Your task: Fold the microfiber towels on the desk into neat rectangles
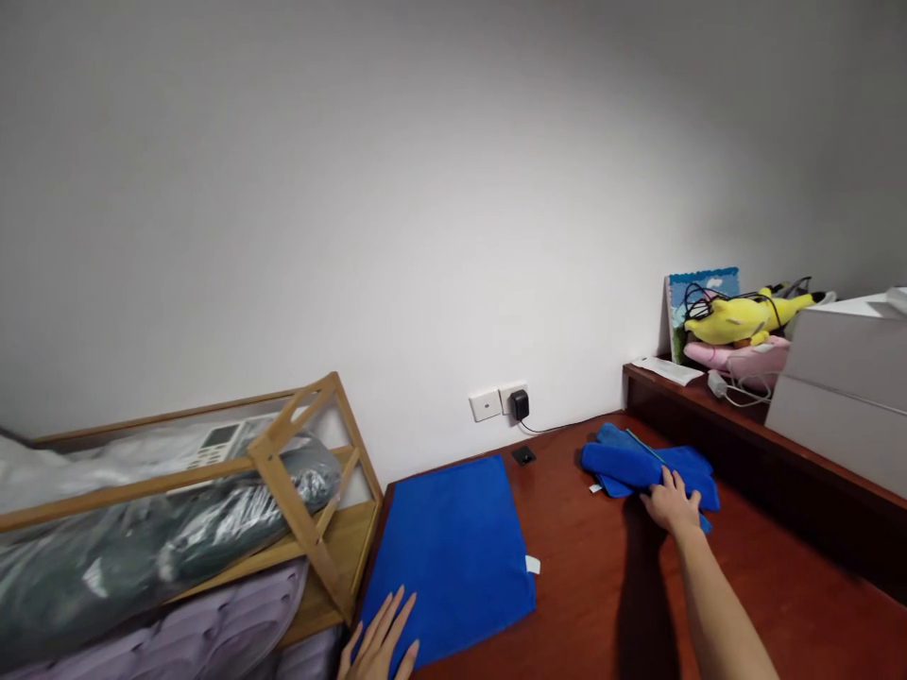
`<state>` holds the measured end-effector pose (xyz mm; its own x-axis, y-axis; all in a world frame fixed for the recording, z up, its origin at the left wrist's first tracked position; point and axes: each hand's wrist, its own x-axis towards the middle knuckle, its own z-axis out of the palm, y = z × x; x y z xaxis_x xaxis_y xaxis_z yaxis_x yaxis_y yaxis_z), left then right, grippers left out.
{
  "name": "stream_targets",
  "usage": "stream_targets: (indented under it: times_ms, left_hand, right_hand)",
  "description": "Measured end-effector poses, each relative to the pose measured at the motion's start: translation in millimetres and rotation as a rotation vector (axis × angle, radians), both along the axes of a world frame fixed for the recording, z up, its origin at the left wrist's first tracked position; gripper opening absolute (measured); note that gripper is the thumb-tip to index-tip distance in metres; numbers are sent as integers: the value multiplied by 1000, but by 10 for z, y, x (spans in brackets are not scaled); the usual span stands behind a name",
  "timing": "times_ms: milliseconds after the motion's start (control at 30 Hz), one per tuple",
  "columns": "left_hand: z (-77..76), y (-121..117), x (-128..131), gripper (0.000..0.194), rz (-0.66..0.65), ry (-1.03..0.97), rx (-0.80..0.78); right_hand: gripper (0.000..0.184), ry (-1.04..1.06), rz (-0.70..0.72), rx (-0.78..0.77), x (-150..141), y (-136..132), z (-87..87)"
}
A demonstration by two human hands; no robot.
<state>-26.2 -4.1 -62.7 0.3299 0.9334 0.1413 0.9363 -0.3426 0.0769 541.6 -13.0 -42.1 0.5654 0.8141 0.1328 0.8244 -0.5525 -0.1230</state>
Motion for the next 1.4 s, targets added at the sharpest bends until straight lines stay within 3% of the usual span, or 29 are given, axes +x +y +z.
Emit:
stream_targets:
  times_ms: [100,200,367,467,600,700,767,800,900,967,1033,1133,1233,1400]
  left_hand:
    - [34,-40,22,51,6,2,3]
    - [66,-78,48,52,10,-12,5]
    - [80,-121,82,54,24,3,33]
    - [115,-131,75,54,18,-3,38]
    - [243,-239,60,51,-29,-143,156]
    - [343,-542,177,46,-138,-403,182]
    - [395,-863,369,45,-199,-656,-10]
    - [416,-1041,492,50,-209,-800,-199]
    - [468,-1528,856,71,-76,-1267,-847]
    - [509,-1744,1001,70,-41,-1496,-1044]
    - [553,-1864,1034,59,-5,-1656,-1089]
    - [570,-1949,946,43,121,-1748,-1088]
    - [514,-2023,836,32,238,-1746,-1094]
    - [446,-2145,716,14,292,-1752,-1073]
  right_hand:
    - [39,-47,22,11,7,-46,118]
    - [41,-137,30,71,-80,-157,382]
    - [44,-333,-65,376,-513,-466,902]
    - [47,-193,-25,480,-855,-777,1056]
    - [39,328,166,591,-1408,-1298,977]
    - [33,696,320,609,-1917,-1653,825]
    - [35,901,396,609,-2275,-1834,741]
    - [37,983,414,611,-2451,-1910,709]
    - [42,1164,419,594,-2940,-2117,643]
    - [44,1272,455,554,-3201,-2257,615]
    - [46,1381,538,474,-3383,-2397,601]
    - [44,1436,647,321,-3489,-2562,610]
    - [44,1359,649,263,-3463,-2620,600]
    - [75,1214,323,233,-3433,-2525,387]
